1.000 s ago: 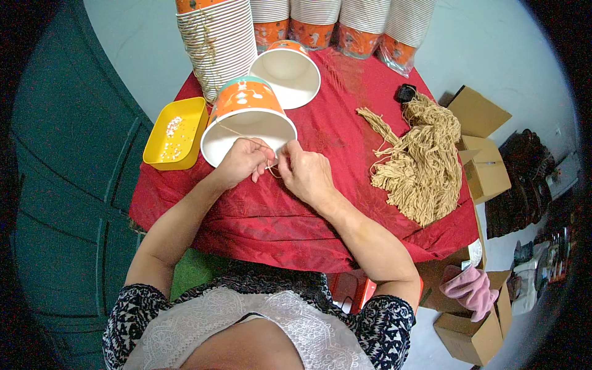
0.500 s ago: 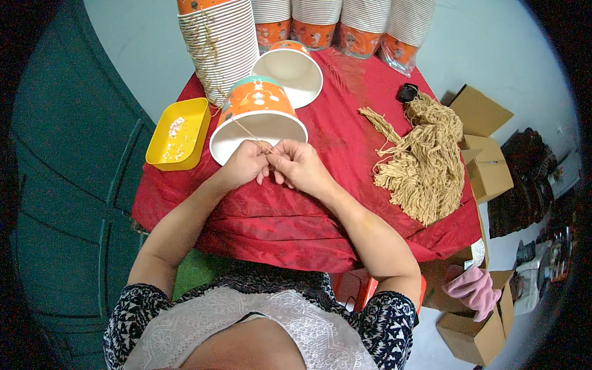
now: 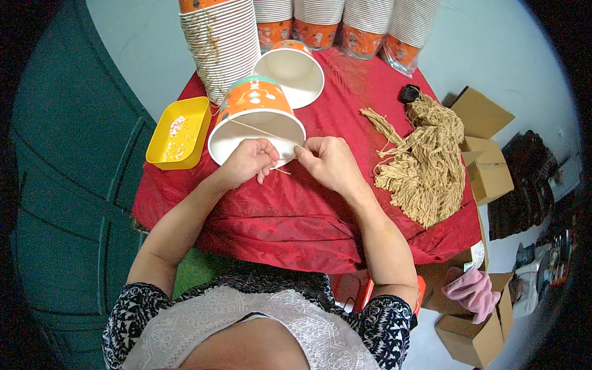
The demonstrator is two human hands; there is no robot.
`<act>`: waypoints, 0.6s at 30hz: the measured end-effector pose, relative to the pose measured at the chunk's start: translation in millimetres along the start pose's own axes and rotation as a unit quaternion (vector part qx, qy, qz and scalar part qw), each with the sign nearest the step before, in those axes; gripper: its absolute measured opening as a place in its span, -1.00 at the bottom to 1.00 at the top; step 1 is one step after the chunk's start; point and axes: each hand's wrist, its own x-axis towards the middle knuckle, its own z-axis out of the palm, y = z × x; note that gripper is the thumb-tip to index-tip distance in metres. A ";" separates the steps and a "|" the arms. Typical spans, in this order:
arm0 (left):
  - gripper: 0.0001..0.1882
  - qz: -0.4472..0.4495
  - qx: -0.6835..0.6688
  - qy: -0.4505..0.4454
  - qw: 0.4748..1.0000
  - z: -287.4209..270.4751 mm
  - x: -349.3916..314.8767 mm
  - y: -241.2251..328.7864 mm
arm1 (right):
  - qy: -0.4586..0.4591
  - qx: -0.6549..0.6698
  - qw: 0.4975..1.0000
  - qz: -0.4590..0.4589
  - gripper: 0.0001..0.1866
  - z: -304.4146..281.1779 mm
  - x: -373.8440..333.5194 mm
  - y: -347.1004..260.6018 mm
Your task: Stringing decorative paper buckets by threading a thin cord through pre-drilled holes.
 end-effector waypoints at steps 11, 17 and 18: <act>-0.90 0.003 0.000 -0.013 1.000 -1.1 1.8 -5.0 | -0.161 0.268 0.950 -0.011 -0.77 -16.5 -7.7 1.5; -0.94 0.021 0.013 -0.018 1.000 1.6 -4.2 2.1 | -0.283 0.347 0.894 -0.001 -0.53 -15.0 -18.9 -16.3; -0.95 0.035 -0.033 -0.021 0.999 1.4 -3.2 -5.8 | -0.215 0.307 0.927 0.015 -0.55 -9.5 -17.3 -4.9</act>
